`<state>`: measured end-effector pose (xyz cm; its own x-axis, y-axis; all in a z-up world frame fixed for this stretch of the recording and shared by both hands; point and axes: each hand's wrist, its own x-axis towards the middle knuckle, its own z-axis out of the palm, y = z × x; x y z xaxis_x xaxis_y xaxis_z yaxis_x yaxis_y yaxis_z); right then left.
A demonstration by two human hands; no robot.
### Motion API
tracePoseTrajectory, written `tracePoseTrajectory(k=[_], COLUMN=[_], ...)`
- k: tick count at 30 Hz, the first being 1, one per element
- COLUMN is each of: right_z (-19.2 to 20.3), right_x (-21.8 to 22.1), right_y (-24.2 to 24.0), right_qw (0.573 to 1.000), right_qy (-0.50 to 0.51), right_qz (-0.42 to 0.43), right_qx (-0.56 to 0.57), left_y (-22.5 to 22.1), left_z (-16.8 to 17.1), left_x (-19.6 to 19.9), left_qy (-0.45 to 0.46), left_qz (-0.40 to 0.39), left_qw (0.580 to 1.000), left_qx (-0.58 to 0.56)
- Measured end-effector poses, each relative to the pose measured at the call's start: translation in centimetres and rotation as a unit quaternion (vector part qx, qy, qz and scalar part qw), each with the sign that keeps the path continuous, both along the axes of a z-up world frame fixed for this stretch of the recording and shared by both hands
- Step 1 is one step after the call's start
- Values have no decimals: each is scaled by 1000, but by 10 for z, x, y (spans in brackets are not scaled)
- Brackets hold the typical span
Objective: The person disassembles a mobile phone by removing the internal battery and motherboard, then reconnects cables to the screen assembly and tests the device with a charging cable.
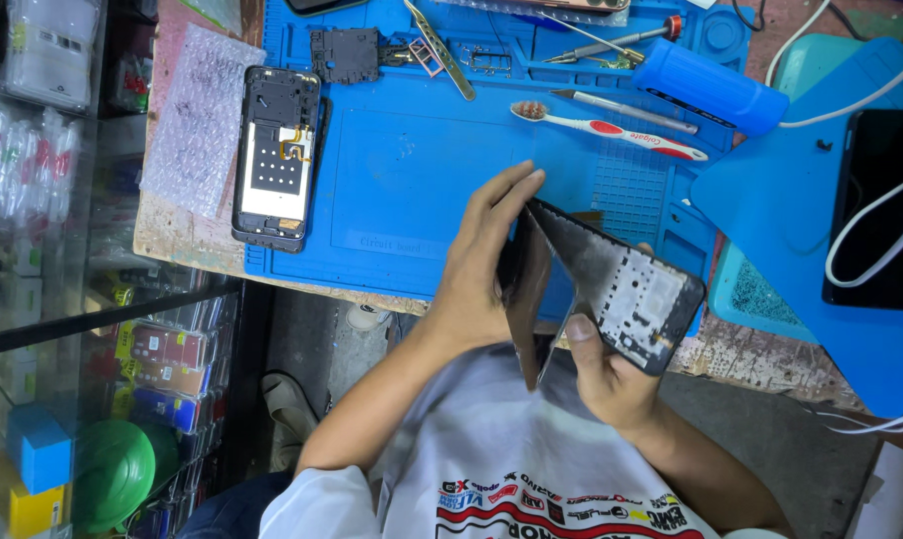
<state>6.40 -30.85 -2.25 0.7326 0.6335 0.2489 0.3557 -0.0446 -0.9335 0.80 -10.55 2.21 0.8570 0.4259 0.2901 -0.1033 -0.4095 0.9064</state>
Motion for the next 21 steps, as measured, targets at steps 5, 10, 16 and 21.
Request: tracePoseTrajectory(k=[5, 10, 16, 21], right_z=[-21, -26, -23, 7], right_x=[3, 2, 10, 12], right_y=[-10, -20, -24, -11], right_qw=[999, 996, 992, 985], right_qy=[38, 84, 110, 125], right_qz=[4, 29, 64, 112], right_qx=[31, 15, 22, 43], left_y=[18, 24, 15, 6], left_z=[16, 13, 5, 5], left_x=[-4, -3, -1, 4], left_qy=[81, 116, 127, 148], left_qz=[-119, -157, -125, -93], left_qw=[989, 980, 983, 985], left_qx=[-25, -49, -46, -5])
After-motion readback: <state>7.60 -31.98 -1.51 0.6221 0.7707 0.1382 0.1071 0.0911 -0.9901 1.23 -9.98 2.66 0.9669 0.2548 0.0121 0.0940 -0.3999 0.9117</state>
